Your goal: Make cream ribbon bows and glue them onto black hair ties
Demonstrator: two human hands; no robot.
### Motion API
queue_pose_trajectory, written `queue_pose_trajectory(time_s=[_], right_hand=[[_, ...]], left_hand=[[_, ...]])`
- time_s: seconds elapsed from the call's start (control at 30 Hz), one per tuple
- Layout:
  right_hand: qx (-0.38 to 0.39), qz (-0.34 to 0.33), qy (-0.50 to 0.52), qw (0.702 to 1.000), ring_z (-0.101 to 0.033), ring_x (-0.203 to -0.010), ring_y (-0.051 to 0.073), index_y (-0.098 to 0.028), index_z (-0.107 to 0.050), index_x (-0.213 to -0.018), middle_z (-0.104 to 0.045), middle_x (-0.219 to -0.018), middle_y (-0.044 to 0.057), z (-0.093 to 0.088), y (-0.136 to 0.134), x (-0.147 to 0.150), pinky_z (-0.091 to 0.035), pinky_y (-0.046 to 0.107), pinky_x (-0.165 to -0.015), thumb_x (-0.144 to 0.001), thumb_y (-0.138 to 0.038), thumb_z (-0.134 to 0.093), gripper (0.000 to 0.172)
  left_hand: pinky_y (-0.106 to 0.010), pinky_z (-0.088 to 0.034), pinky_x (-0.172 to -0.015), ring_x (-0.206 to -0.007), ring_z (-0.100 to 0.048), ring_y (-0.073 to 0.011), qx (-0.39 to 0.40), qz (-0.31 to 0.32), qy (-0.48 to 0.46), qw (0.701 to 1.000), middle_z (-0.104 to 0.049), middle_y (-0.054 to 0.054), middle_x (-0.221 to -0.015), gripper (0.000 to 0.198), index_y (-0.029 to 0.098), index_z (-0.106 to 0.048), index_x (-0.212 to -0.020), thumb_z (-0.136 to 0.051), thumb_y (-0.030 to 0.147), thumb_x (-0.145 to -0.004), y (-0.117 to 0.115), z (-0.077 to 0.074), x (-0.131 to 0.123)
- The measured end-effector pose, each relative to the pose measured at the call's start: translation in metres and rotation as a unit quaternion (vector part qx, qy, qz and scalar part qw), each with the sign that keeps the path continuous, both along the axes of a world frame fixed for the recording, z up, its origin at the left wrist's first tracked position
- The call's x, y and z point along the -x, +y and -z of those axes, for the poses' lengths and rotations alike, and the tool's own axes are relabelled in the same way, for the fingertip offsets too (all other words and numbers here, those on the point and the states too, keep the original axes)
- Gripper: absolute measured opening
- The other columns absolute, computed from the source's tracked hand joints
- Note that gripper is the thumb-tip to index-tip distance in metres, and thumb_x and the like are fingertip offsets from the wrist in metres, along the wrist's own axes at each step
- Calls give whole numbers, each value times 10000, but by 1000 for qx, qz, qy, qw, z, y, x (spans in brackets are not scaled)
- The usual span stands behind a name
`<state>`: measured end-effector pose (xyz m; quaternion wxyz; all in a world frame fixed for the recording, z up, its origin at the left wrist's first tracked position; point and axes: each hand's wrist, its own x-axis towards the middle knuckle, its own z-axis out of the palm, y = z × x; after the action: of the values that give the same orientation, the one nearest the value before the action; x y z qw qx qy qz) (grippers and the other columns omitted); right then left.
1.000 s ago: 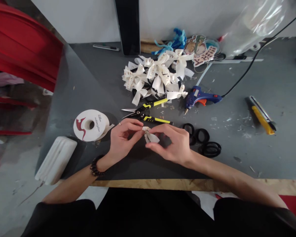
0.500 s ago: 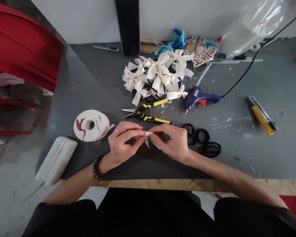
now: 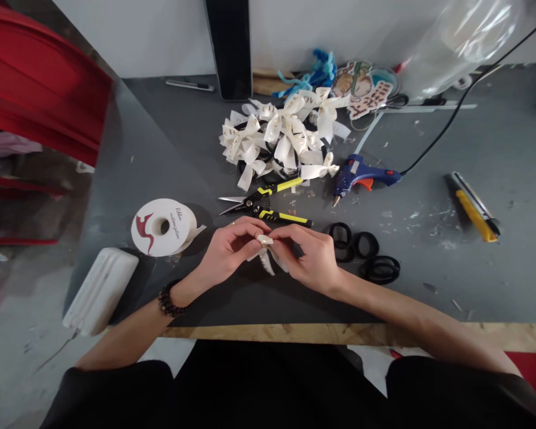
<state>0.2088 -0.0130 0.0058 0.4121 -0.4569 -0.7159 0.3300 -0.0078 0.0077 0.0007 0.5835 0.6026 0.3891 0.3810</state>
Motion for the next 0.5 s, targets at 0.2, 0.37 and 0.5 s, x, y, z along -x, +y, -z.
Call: queue_pose_trajectory(time_s=[0.2,0.37,0.5], right_hand=[[-8,41,-2,999,-680,-623,134,-237,-770,-984,-813,-863,11,-1,-1,2,-552,271,-602,-1000,-250,-706,67],[-5,30,-12,999,-718,-675,140,-235,-763,-970,-813,-857,8,-2,-1,3,-568,260,-629,-1020,-260,-688,93],[-22,16,-7,1000,-757,-764,142,-232,-749,-1020,-822,-923,10,2,-1,2,-600,246,-709,-1037,-219,-665,87]], left_hand=[[-350,-594,-976,-1117,-699,-220,-19,-20,-4,1000,-711,-108,-1191,191,220,-776,-1031,-858,327,-896,-4,1,-3],[-338,-594,-934,-1060,-708,-201,-6,-49,-3,999,-733,-86,-1131,173,211,-787,-911,-919,284,-826,-4,4,-3],[-324,-590,-950,-1086,-714,-199,26,-36,-45,998,-742,-82,-1148,125,225,-828,-902,-919,260,-824,-2,4,-2]])
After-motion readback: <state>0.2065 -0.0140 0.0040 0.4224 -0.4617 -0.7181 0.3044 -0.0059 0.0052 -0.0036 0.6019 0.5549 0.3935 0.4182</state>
